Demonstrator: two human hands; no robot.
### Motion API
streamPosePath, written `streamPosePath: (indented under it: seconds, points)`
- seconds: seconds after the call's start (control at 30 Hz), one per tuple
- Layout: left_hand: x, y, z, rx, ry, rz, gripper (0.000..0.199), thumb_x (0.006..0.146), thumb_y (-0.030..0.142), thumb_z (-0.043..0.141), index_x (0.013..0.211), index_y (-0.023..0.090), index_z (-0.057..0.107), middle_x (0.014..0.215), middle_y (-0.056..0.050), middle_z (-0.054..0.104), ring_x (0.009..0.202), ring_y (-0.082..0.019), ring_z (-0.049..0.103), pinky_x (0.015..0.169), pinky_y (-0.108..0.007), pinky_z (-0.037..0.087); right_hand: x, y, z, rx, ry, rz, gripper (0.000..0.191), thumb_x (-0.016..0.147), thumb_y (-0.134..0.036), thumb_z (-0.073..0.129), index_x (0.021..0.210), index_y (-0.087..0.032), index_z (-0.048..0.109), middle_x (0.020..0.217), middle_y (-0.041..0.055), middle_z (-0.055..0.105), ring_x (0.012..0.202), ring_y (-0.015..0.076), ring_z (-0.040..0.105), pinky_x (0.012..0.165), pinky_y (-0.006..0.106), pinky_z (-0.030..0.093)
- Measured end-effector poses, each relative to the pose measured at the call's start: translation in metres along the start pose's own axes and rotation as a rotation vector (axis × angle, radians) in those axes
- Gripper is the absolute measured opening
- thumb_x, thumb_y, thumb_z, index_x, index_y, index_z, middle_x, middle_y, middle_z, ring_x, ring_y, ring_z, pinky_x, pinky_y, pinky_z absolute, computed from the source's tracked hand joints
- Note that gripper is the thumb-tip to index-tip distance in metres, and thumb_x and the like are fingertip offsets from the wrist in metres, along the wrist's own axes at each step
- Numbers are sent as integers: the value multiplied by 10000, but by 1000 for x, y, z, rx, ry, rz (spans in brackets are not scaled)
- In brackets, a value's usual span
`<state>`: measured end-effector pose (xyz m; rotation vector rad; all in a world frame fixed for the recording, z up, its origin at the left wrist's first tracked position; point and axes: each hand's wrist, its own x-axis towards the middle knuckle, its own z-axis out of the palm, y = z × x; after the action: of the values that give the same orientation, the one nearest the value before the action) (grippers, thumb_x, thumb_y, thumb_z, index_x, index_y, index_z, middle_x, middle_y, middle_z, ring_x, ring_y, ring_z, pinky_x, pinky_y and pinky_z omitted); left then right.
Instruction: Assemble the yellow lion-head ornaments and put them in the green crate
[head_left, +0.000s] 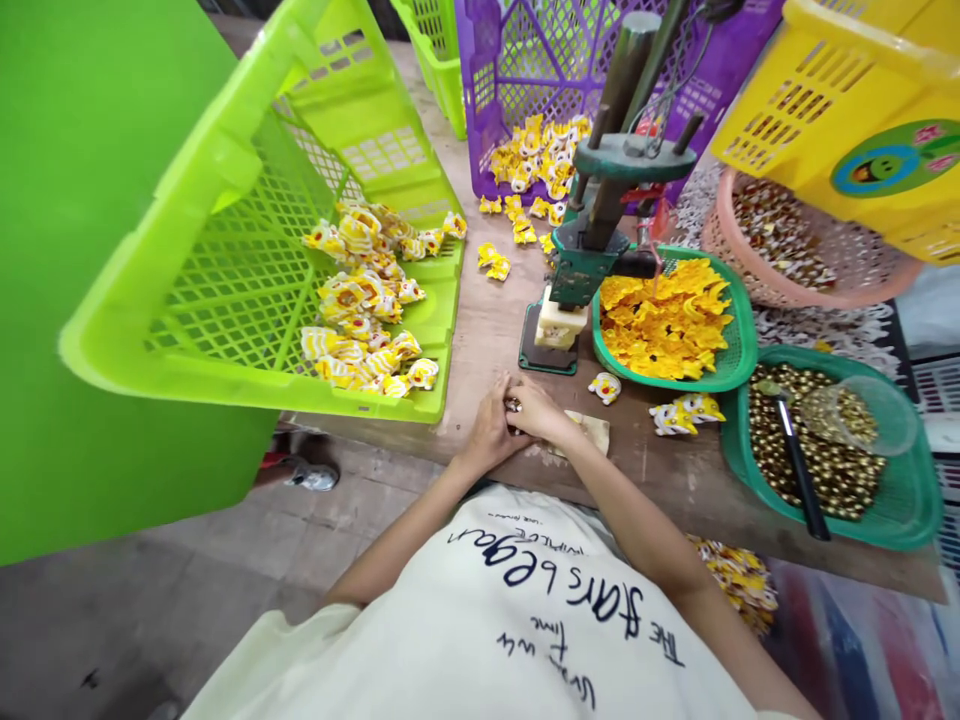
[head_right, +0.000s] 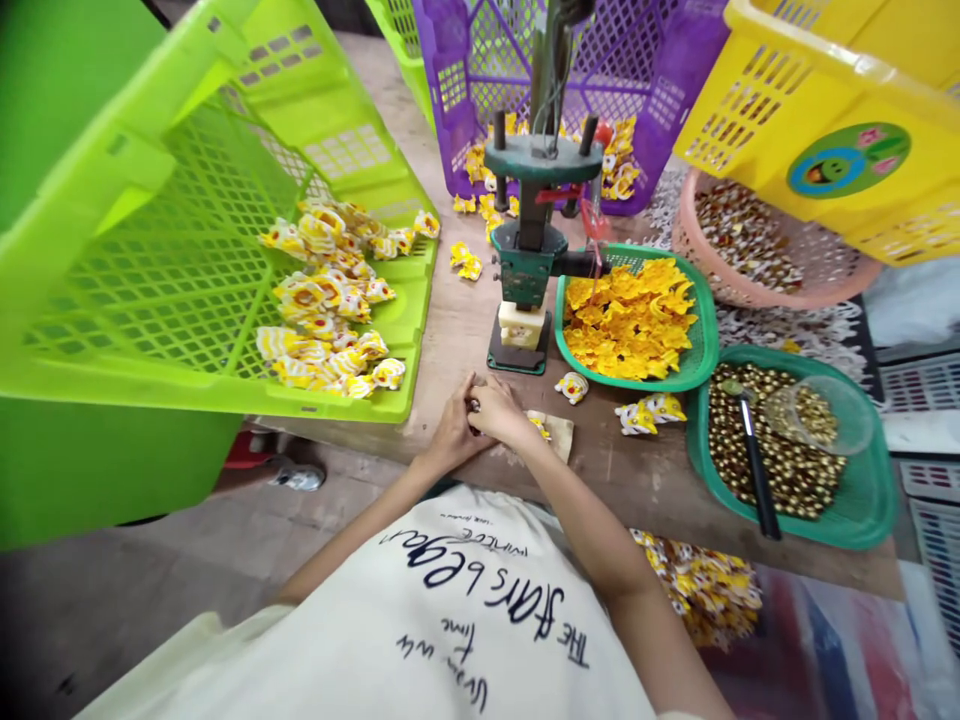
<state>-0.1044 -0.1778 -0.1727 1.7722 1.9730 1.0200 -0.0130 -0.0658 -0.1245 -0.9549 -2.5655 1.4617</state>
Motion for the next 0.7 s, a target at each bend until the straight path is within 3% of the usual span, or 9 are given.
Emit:
streamPosePath:
  seconds: [0.2, 0.33, 0.43, 0.5, 0.6, 0.7]
  points:
    - [1, -4, 1, 4, -7, 47, 1031, 787, 332, 721, 1547, 164, 44, 1528, -239, 332, 1443, -319, 333, 1140, -496, 365, -9, 5, 3, 10, 58, -17, 348, 676, -71, 622, 994, -189, 701, 1213, 94, 570, 1188, 266, 487, 1084, 453, 337]
    - [2, -7, 3, 28, -8, 71, 994, 799, 398, 714, 1538, 148, 99, 1524, -236, 344, 1447, -317, 326, 1159, -503, 335, -14, 16, 2, 90, 117, -48, 445, 676, -92, 635, 1113, -173, 660, 1253, 107, 575, 1194, 246, 516, 1078, 410, 373]
    - [3, -8, 4, 54, -13, 77, 930, 801, 452, 714, 1513, 148, 198, 1517, -224, 365, 1445, -313, 327, 1167, -497, 322, -18, 28, -4, 190, 195, -50, 375, 762, -132, 577, 1127, -184, 649, 1230, 95, 624, 1186, 218, 555, 1084, 394, 389]
    - [4, -7, 4, 72, -18, 57, 890, 797, 475, 715, 1491, 158, 258, 1510, -218, 379, 1431, -319, 347, 1155, -504, 332, -22, 38, -11, 271, 256, -24, 314, 819, -157, 504, 1092, -199, 652, 1167, 80, 663, 1126, 203, 607, 1037, 394, 444]
    - [5, -4, 1, 92, -26, 23, 821, 802, 469, 713, 1463, 174, 326, 1502, -220, 388, 1417, -329, 365, 1136, -519, 337, -33, 50, -24, 406, 326, 22, 310, 862, -182, 386, 1050, -210, 630, 1081, 66, 687, 960, 173, 688, 849, 347, 555]
    - [5, 2, -3, 142, -49, -20, 765, 786, 484, 727, 1418, 186, 415, 1502, -217, 393, 1416, -346, 351, 1127, -534, 313, -51, 56, -37, 582, 415, 59, 276, 864, -228, 385, 1017, -208, 613, 1036, 59, 689, 830, 153, 714, 729, 307, 577]
